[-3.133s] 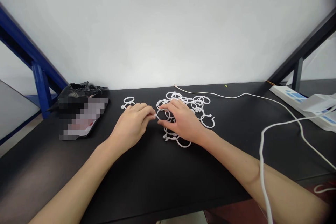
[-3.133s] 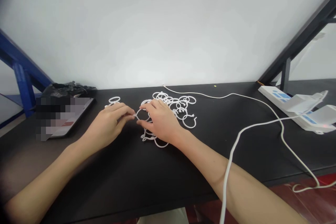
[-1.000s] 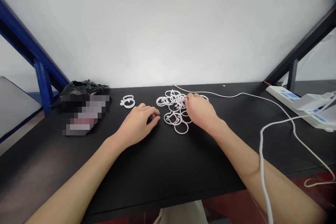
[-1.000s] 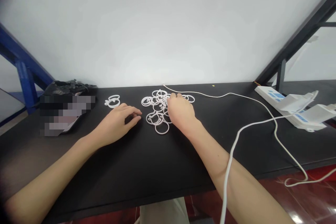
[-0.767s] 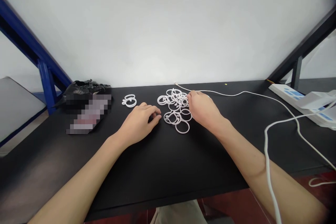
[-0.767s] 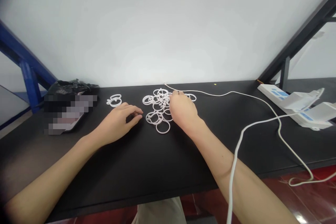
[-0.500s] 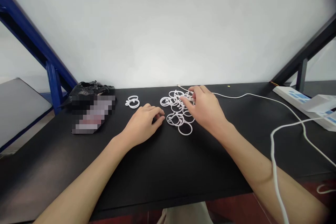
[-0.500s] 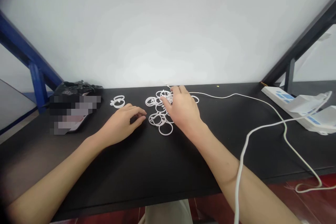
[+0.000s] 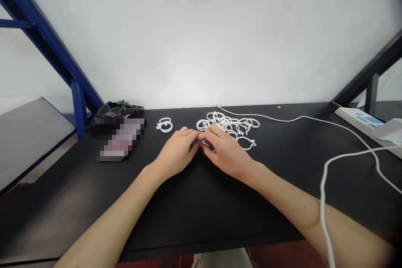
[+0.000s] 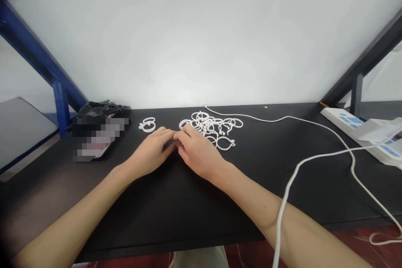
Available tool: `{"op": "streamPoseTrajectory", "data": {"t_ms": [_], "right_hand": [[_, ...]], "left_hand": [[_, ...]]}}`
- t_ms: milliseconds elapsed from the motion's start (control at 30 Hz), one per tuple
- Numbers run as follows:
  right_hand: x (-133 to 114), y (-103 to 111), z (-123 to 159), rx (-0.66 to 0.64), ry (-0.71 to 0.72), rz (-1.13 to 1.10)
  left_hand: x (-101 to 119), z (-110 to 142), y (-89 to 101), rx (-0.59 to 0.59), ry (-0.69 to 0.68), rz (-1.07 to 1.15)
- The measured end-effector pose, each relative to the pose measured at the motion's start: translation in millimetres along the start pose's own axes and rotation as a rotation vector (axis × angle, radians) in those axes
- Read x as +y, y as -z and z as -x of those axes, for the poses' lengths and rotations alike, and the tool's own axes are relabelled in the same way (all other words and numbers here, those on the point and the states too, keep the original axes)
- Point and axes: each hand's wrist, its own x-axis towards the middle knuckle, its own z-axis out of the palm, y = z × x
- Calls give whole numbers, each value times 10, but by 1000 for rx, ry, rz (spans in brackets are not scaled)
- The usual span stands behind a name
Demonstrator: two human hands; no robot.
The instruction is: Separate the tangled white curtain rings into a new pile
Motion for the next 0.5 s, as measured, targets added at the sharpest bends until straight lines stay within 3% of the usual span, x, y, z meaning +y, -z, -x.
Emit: {"op": "streamPoseTrajectory", "data": {"t_ms": [500], "right_hand": [[38,15,-5,21,45,-48]], "left_hand": [[-23,-4,36,99,52,10]]}}
